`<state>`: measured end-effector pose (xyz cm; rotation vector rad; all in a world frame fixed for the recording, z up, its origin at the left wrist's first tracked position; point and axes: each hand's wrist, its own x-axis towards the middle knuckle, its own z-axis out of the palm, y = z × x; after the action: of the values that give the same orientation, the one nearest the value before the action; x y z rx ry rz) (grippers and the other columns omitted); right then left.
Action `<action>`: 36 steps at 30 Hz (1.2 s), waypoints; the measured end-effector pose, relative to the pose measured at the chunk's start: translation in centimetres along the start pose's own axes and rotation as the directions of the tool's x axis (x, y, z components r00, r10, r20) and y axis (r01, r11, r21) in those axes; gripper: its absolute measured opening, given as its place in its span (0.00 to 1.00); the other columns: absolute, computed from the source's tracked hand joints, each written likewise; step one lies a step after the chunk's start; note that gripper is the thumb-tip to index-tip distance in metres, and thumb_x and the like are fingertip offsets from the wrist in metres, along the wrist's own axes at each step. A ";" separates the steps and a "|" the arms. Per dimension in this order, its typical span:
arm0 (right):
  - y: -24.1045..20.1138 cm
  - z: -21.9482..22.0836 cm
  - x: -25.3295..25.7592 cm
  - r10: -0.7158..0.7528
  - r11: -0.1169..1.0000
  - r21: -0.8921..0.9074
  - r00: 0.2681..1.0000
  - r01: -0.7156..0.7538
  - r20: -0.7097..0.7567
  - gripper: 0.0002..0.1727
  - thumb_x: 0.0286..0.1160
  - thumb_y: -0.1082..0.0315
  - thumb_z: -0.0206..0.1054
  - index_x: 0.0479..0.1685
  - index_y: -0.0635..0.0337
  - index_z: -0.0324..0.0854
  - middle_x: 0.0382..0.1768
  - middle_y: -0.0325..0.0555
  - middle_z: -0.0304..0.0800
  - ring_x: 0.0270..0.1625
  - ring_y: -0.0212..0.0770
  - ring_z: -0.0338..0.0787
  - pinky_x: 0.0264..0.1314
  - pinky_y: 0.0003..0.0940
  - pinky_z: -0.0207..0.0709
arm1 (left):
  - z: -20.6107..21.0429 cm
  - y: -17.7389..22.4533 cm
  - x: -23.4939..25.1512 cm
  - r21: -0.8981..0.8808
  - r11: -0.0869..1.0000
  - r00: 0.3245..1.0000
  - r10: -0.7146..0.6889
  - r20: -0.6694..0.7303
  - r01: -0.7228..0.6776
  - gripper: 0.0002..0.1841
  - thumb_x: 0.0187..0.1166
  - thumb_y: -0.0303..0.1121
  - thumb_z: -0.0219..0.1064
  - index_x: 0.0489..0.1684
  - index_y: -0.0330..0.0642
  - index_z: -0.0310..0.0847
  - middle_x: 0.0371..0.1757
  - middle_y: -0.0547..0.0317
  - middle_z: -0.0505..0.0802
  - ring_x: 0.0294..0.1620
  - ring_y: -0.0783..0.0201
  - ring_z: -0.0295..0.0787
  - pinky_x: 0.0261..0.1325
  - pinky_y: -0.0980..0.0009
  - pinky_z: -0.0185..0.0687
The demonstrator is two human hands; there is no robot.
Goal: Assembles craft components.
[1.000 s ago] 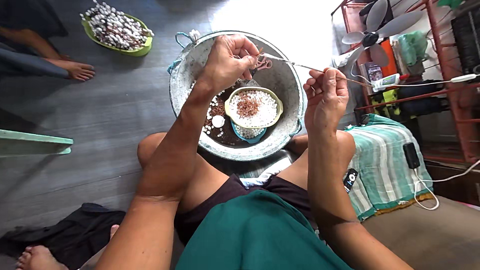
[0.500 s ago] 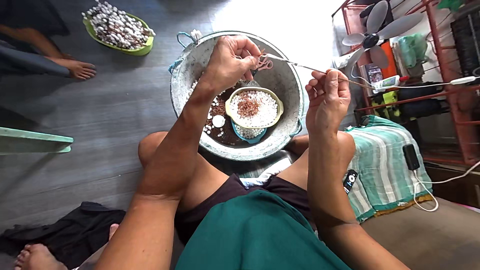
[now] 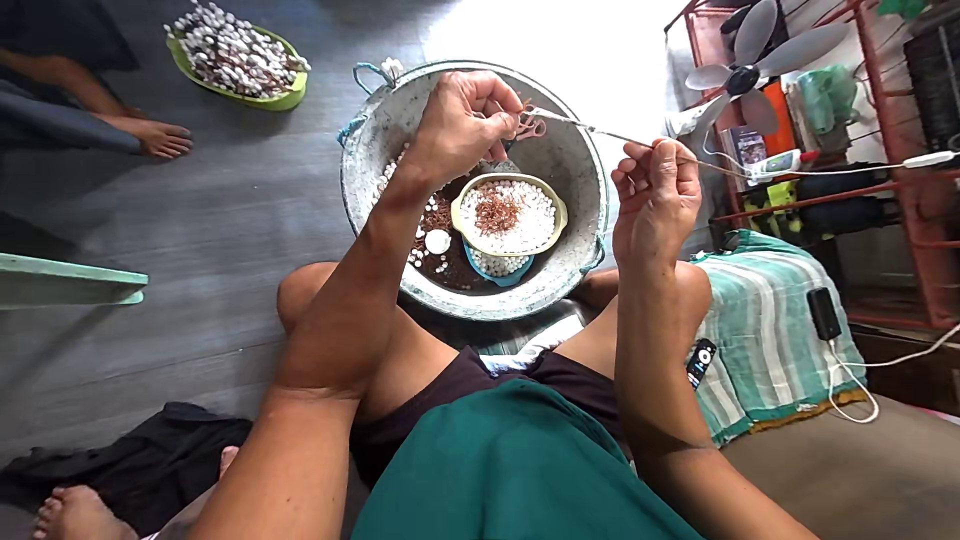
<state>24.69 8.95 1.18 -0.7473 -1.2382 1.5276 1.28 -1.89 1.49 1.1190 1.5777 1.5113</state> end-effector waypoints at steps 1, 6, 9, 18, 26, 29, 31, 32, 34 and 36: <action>0.0 -0.1 0.0 0.001 1.000 -0.001 1.000 -0.001 -0.005 0.09 0.95 0.68 0.51 0.54 0.61 0.75 0.43 0.49 0.94 0.41 0.39 0.95 0.50 0.33 0.89 | 0.0 0.0 0.0 0.000 1.000 1.000 -0.003 -0.002 0.003 0.05 0.79 0.23 0.69 0.47 0.34 0.86 0.36 0.57 0.95 0.26 0.66 0.93 0.30 0.70 0.93; -0.2 0.3 -0.1 0.003 1.000 0.012 1.000 -0.003 -0.007 0.09 0.95 0.68 0.51 0.54 0.61 0.75 0.42 0.50 0.94 0.40 0.39 0.95 0.49 0.33 0.90 | 0.0 -0.1 0.1 0.007 1.000 1.000 -0.011 -0.009 0.011 0.05 0.78 0.23 0.70 0.47 0.35 0.86 0.35 0.57 0.95 0.25 0.67 0.93 0.29 0.71 0.93; 0.0 0.2 0.0 -0.009 1.000 -0.009 1.000 0.008 -0.016 0.09 0.94 0.68 0.52 0.54 0.61 0.76 0.42 0.50 0.95 0.40 0.39 0.95 0.50 0.33 0.90 | 0.0 -0.1 0.1 0.000 1.000 1.000 -0.002 0.000 0.002 0.05 0.78 0.23 0.70 0.47 0.34 0.86 0.35 0.56 0.95 0.25 0.66 0.93 0.29 0.71 0.93; 0.0 -0.2 -0.1 -0.019 1.000 -0.024 0.999 0.018 -0.027 0.09 0.94 0.68 0.53 0.54 0.62 0.76 0.42 0.51 0.94 0.41 0.40 0.95 0.50 0.34 0.90 | 0.1 -0.1 0.0 0.010 1.000 1.000 0.000 0.000 0.000 0.05 0.78 0.22 0.70 0.47 0.34 0.86 0.34 0.56 0.95 0.25 0.66 0.93 0.29 0.71 0.93; -0.1 -0.9 -1.1 -0.003 0.997 -0.071 1.000 0.003 0.002 0.09 0.95 0.66 0.51 0.58 0.58 0.73 0.47 0.46 0.93 0.45 0.38 0.94 0.54 0.33 0.89 | 0.0 -0.1 -0.1 -0.002 1.000 1.000 -0.017 0.006 0.017 0.06 0.78 0.22 0.70 0.48 0.33 0.86 0.35 0.56 0.94 0.26 0.66 0.93 0.29 0.70 0.93; 0.5 -2.3 -2.1 0.055 0.994 -0.094 0.998 -0.056 -0.019 0.10 0.96 0.64 0.49 0.59 0.55 0.74 0.49 0.43 0.93 0.46 0.36 0.94 0.56 0.33 0.88 | -0.8 -0.1 0.1 -0.009 0.999 0.999 -0.033 -0.024 0.033 0.06 0.79 0.23 0.69 0.48 0.34 0.86 0.35 0.56 0.94 0.27 0.65 0.93 0.30 0.69 0.94; 2.4 -2.7 -3.2 0.077 0.983 -0.170 0.997 -0.071 0.028 0.09 0.95 0.65 0.52 0.58 0.56 0.76 0.46 0.42 0.93 0.45 0.36 0.94 0.54 0.33 0.89 | -1.2 -0.1 0.3 -0.002 0.999 0.998 -0.047 -0.037 0.047 0.07 0.80 0.25 0.68 0.50 0.34 0.86 0.37 0.57 0.94 0.28 0.66 0.93 0.33 0.69 0.94; 3.9 -2.7 -4.2 0.074 0.970 -0.240 0.993 -0.050 0.094 0.09 0.93 0.66 0.54 0.58 0.59 0.77 0.46 0.44 0.94 0.45 0.38 0.94 0.52 0.35 0.89 | -1.2 -0.3 0.3 -0.002 0.998 0.997 -0.055 -0.049 0.055 0.07 0.81 0.26 0.68 0.50 0.34 0.86 0.37 0.57 0.94 0.29 0.66 0.93 0.34 0.70 0.94; 7.2 -2.3 -6.9 0.107 0.903 -0.428 0.945 0.037 0.308 0.13 0.91 0.67 0.58 0.61 0.65 0.80 0.48 0.45 0.93 0.47 0.38 0.93 0.53 0.37 0.89 | -1.2 -0.6 0.5 0.012 0.998 0.994 -0.067 -0.083 0.068 0.07 0.81 0.27 0.69 0.48 0.34 0.88 0.35 0.57 0.95 0.27 0.66 0.93 0.33 0.70 0.94; 10.7 -1.9 -9.6 0.184 0.801 -0.573 0.839 0.174 0.512 0.15 0.90 0.65 0.61 0.64 0.63 0.83 0.52 0.45 0.93 0.50 0.35 0.94 0.53 0.33 0.90 | -1.1 -0.5 0.6 0.027 0.995 0.991 -0.092 -0.099 0.095 0.06 0.82 0.28 0.69 0.46 0.36 0.89 0.34 0.59 0.95 0.26 0.67 0.93 0.32 0.72 0.94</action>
<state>26.09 0.75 -10.68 -0.7202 -2.2347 1.3903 0.02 -1.77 1.19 0.9870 1.7012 1.5032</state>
